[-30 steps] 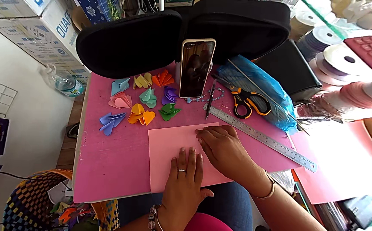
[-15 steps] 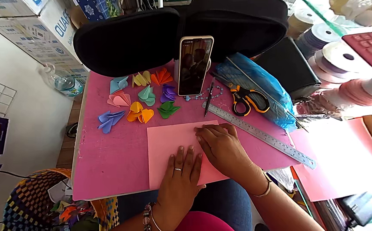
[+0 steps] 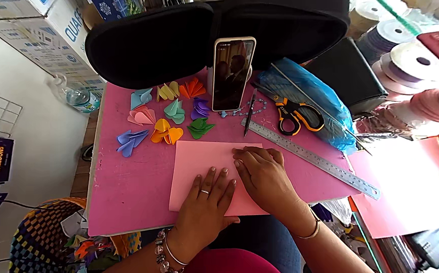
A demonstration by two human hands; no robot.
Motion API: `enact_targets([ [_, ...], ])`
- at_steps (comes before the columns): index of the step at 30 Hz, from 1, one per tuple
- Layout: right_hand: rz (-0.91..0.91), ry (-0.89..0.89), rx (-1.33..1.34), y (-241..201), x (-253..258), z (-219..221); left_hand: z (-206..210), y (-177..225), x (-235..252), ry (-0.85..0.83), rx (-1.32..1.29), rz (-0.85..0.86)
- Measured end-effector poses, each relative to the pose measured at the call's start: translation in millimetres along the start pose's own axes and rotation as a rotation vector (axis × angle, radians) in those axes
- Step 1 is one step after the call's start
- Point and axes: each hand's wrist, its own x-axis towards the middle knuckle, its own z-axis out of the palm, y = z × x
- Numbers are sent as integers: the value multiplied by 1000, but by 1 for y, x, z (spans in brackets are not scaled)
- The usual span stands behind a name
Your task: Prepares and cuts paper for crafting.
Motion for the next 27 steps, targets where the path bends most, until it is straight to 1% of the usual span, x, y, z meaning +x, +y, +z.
enact_targets([
  [5, 15, 15, -12, -1, -1, 2, 3, -13, -4, -6, -59, 25],
  [9, 9, 37, -32, -1, -4, 6, 7, -5, -12, 2, -48, -28],
  [12, -3, 57, -54, 0, -6, 8, 11, 2, -25, 31, -28, -57],
  [17, -32, 78, -103, 1, -8, 11, 11, 1, -49, 65, 3, -81],
  [21, -39, 82, -117, 2, -8, 12, 6, -7, -71, 59, 35, -122],
  [27, -49, 90, -105, 3, -9, 13, -10, -19, -98, -4, 115, -196],
])
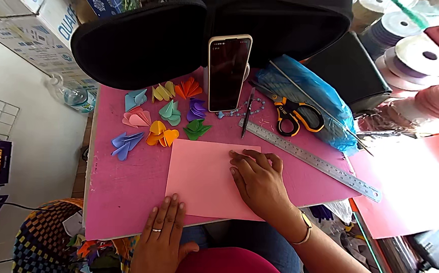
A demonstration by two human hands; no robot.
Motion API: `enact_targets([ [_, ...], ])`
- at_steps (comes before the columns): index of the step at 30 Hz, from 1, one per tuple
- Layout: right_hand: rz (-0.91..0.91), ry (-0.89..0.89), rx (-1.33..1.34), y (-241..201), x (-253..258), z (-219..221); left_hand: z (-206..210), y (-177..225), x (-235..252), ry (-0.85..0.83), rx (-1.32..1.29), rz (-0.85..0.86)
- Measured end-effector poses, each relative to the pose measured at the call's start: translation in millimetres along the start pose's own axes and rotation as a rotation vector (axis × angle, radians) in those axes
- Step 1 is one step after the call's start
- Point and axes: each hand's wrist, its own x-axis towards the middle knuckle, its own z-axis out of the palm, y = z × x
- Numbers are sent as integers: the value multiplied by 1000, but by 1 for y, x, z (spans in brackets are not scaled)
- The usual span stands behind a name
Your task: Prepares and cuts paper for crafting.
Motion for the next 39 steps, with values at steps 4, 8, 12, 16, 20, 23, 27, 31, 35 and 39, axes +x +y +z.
enact_targets([
  [4, 3, 19, -1, 0, -1, 1, -5, 7, -3, -8, 58, -93],
  [8, 4, 31, 18, 0, -1, 3, -1, 21, 2, -6, 38, -112],
  [12, 3, 28, 21, 1, -1, 3, 4, 36, 12, 26, -23, -27],
  [16, 1, 28, 31, 1, 0, 3, 10, 57, 29, 83, -97, 76],
  [20, 3, 23, 40, 1, 0, 2, 14, 72, 45, 103, -149, 182],
  [23, 4, 7, 51, 2, -1, 1, 17, 82, 53, 109, -196, 257],
  [27, 1, -19, 63, 4, 0, -2, 19, 86, 62, 118, -226, 320],
  [31, -10, -32, 74, 5, 0, -3, 14, 85, 72, 145, -248, 345],
  [35, -13, -52, 71, 5, 0, -6, 9, 77, 82, 192, -264, 325],
  [39, -16, -56, 70, 5, 0, -6, 11, 61, 77, 178, -222, 234],
])
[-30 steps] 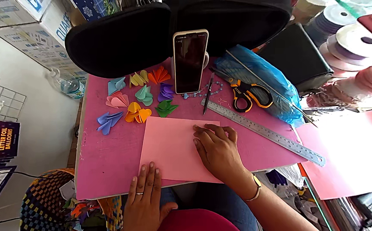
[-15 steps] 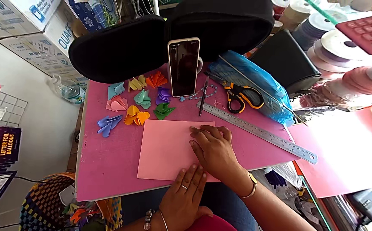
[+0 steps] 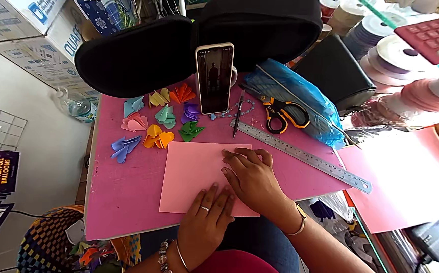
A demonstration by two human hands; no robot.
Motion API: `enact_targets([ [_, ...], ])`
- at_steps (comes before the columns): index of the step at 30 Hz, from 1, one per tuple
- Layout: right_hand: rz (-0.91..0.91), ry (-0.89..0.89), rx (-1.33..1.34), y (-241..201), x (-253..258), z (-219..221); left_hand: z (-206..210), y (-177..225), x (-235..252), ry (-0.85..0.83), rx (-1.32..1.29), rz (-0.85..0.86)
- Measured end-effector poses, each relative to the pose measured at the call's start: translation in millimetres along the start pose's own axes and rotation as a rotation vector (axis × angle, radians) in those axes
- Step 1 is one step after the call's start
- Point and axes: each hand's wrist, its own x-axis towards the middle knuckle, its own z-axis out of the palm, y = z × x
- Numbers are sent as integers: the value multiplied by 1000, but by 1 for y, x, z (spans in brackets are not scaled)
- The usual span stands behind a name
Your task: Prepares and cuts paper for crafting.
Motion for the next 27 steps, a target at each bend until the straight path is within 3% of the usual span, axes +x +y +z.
enact_targets([
  [8, -7, -62, 105, -5, -5, -17, -3, -6, -18, 14, 50, 4],
  [15, -276, -114, 55, -37, -54, -49, -16, -9, -19, 40, 50, 72],
  [20, -258, -7, -130, -34, -76, -41, -32, -17, -19, 66, -11, 107],
  [27, -253, 145, -78, -45, -77, -74, -75, -19, -11, 150, -12, 73],
])
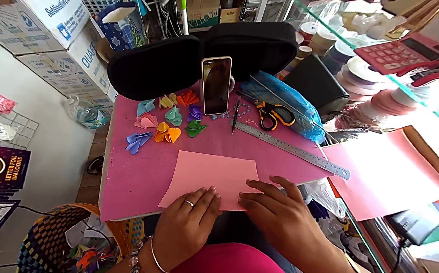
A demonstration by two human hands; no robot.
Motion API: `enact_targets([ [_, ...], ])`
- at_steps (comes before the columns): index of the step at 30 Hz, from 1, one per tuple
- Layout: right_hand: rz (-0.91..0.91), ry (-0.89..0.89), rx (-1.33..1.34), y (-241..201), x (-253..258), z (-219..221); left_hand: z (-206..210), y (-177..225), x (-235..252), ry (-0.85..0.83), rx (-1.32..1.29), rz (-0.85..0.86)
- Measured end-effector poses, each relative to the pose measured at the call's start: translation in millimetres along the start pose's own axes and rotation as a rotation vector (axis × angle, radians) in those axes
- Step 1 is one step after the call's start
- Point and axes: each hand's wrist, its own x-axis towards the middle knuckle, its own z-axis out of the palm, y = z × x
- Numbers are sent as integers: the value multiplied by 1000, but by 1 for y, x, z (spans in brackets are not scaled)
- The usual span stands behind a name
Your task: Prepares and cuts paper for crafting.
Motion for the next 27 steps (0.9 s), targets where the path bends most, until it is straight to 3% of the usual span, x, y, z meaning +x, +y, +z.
enact_targets([
  [5, 16, 36, -36, -10, 6, -32, -32, 0, 5, 57, 25, -16],
  [13, -121, 146, -74, -52, 19, -50, -74, 18, 31, 105, 62, 148],
  [20, -193, 63, -17, -45, 20, -60, -94, 14, 30, -71, 34, 183],
  [27, -40, -11, 1, -11, 0, -86, -126, -6, 19, -219, 39, 86],
])
